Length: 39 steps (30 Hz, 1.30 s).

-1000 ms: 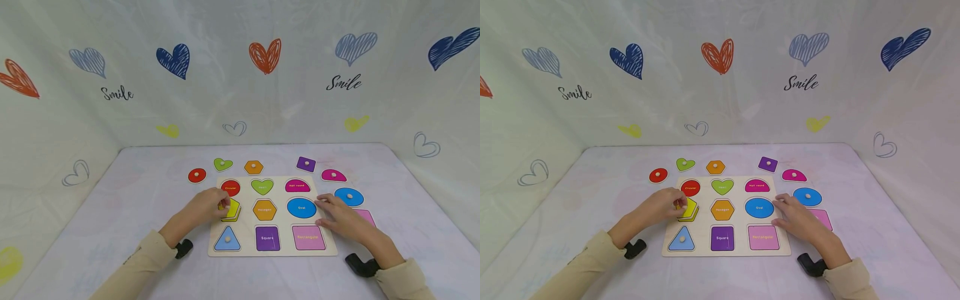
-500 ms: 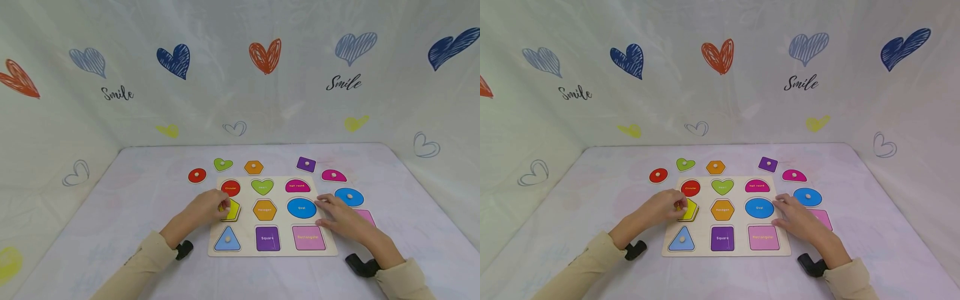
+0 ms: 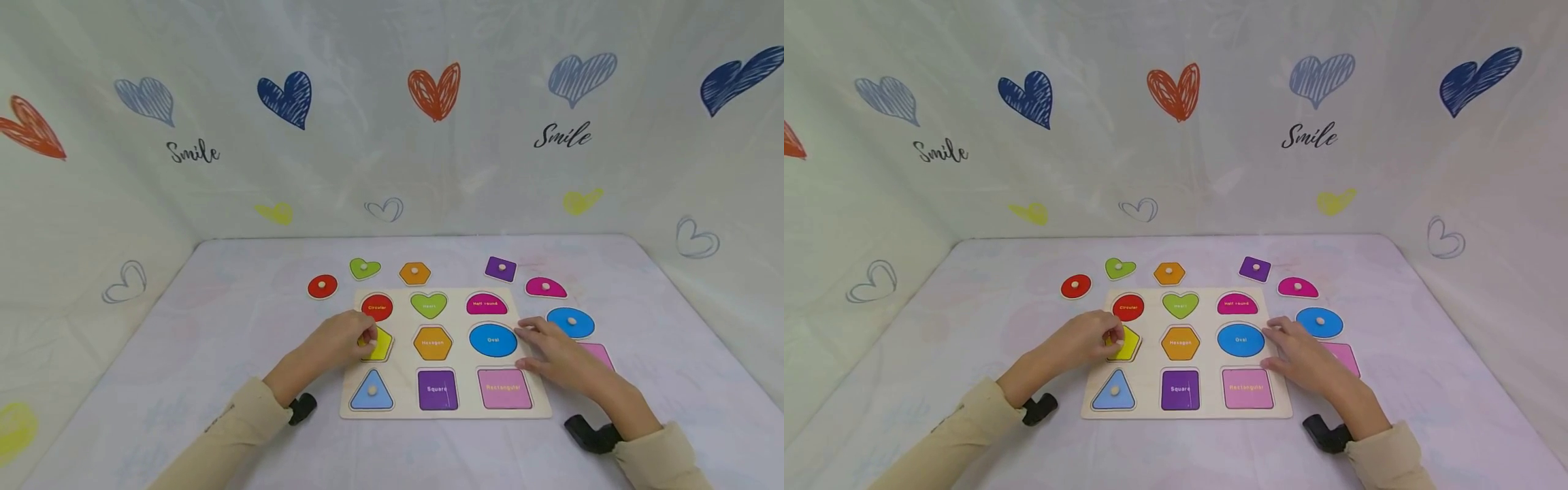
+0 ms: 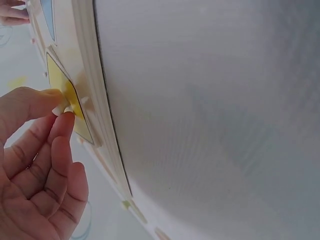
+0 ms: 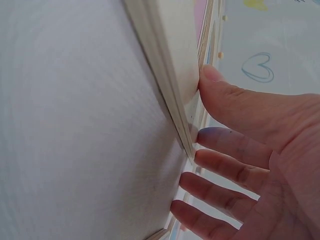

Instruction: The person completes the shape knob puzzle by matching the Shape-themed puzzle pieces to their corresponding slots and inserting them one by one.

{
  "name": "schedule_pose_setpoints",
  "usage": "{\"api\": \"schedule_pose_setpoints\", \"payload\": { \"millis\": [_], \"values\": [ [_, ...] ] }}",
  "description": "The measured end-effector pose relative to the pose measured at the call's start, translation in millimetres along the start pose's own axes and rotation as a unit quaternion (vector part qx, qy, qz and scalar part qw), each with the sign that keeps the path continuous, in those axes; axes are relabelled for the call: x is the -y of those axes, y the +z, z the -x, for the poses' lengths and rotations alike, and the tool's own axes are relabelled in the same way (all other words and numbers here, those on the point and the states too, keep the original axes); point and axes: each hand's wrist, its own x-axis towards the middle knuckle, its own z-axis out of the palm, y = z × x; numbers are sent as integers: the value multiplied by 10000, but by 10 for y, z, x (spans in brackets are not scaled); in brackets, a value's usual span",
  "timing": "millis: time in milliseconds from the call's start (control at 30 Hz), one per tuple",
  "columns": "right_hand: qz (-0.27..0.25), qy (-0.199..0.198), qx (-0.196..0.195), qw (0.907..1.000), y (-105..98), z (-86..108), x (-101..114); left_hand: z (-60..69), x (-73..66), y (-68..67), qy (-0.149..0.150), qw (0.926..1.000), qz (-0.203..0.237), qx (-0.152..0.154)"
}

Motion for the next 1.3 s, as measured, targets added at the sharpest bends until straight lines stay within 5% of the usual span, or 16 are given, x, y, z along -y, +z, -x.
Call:
{"api": "schedule_pose_setpoints", "payload": {
  "millis": [633,1300],
  "values": [
    [-8,19,-1,10000,-17,15,19,-17,10,31,204,9998,-46,-9],
    [-59,124,138,9998,-15,18,32,-57,45,-30,-140,9986,384,325]
  ]
}}
